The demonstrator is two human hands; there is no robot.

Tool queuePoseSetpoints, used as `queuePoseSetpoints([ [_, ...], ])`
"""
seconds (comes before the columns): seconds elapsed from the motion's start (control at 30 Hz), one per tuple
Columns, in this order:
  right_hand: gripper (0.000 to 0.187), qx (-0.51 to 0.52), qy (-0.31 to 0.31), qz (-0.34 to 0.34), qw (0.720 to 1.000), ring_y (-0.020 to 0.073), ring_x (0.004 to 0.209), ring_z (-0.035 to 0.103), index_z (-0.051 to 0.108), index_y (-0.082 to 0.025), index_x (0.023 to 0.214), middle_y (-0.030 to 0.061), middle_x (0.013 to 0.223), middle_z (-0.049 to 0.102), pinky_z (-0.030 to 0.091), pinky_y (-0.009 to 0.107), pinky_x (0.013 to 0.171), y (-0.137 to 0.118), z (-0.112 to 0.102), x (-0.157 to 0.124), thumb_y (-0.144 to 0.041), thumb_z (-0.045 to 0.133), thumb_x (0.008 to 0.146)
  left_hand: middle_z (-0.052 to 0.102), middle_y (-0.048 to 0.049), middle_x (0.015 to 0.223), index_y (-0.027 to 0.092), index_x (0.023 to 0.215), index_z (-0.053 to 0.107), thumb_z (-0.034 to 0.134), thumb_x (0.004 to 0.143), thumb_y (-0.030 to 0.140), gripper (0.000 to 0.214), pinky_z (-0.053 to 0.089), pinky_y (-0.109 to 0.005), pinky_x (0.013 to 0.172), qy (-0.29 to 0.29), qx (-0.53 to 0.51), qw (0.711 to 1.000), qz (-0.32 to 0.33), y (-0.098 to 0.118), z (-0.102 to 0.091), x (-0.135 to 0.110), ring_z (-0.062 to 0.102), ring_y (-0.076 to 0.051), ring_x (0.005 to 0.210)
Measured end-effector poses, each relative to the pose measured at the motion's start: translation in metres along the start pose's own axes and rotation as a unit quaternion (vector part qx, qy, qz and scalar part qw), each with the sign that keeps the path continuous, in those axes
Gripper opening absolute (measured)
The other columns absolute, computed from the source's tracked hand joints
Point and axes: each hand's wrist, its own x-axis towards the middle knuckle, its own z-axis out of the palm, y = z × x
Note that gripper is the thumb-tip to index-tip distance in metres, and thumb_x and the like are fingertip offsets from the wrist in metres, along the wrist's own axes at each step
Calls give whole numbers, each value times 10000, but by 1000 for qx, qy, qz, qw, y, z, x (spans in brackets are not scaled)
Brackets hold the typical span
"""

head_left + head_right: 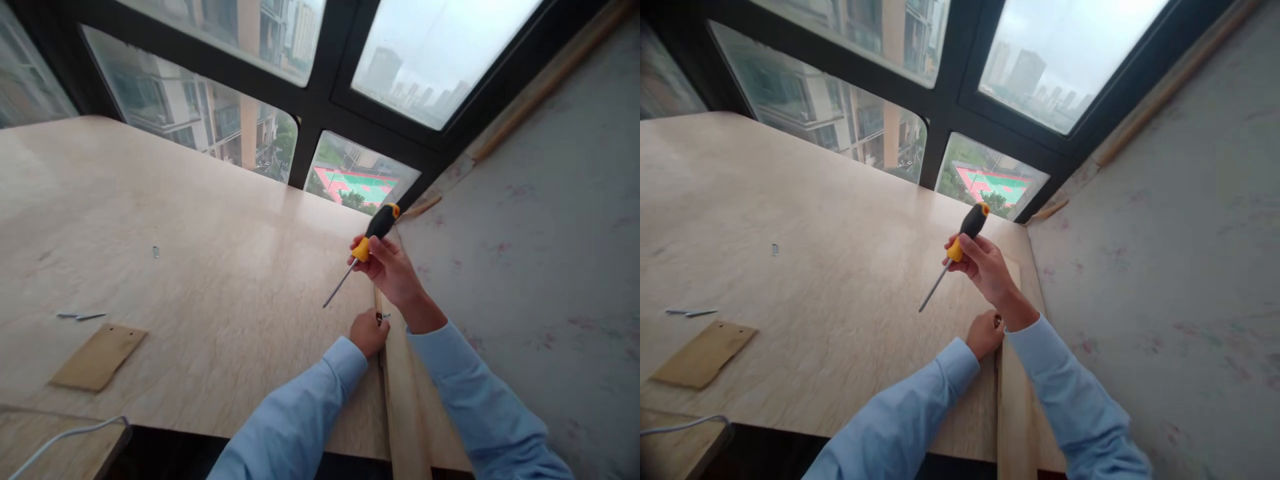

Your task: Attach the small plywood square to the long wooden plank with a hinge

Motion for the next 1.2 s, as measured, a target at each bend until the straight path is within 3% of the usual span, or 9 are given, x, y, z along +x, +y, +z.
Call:
queuePoseSetpoints([
  [0.2,445,-54,189,-125,973,178,722,709,700,-224,1023,26,850,705,608,315,644,11,-103,-55,-568,771,750,752,-123,920,124,1007,712,586,861,271,243,497,-320,781,48,42,998,16,-10,7,8,697,-247,856],
  [0.3,454,-66,263,-166,948,195,730,720,693,-210,1073,39,873,721,621,387,719,32,-134,-79,-534,770,764,749,-86,864,132,1010,706,615,832,255,235,498,-297,752,46,22,999,19,-13,7,10,698,-220,806],
  [0.4,431,-65,312,-201,926,214,787,726,686,-196,1106,44,899,730,601,471,840,55,-151,-95,-475,762,788,747,-68,849,137,1030,697,611,828,228,239,503,-284,731,39,2,999,9,-14,7,12,697,-202,787],
  [0.6,412,-83,330,-226,913,247,858,736,657,-206,1169,50,919,731,573,497,884,79,-166,-107,-460,704,848,739,-84,864,123,1022,690,617,819,207,231,511,-261,680,34,-28,999,-20,-12,5,12,689,-186,772],
  [0.97,300,-127,334,-242,902,240,889,735,639,-226,1124,56,933,739,575,456,894,77,-161,-122,-448,623,922,738,-85,859,134,1149,610,658,827,223,337,516,-234,560,2,-139,984,-112,-11,5,12,691,-181,710],
  [1.2,287,-111,315,-258,906,229,880,740,638,-240,1159,36,936,743,587,439,865,81,-160,-120,-411,631,929,726,-76,841,138,1155,614,709,796,223,381,526,-227,537,4,-157,980,-124,-7,4,11,688,-186,713],
])
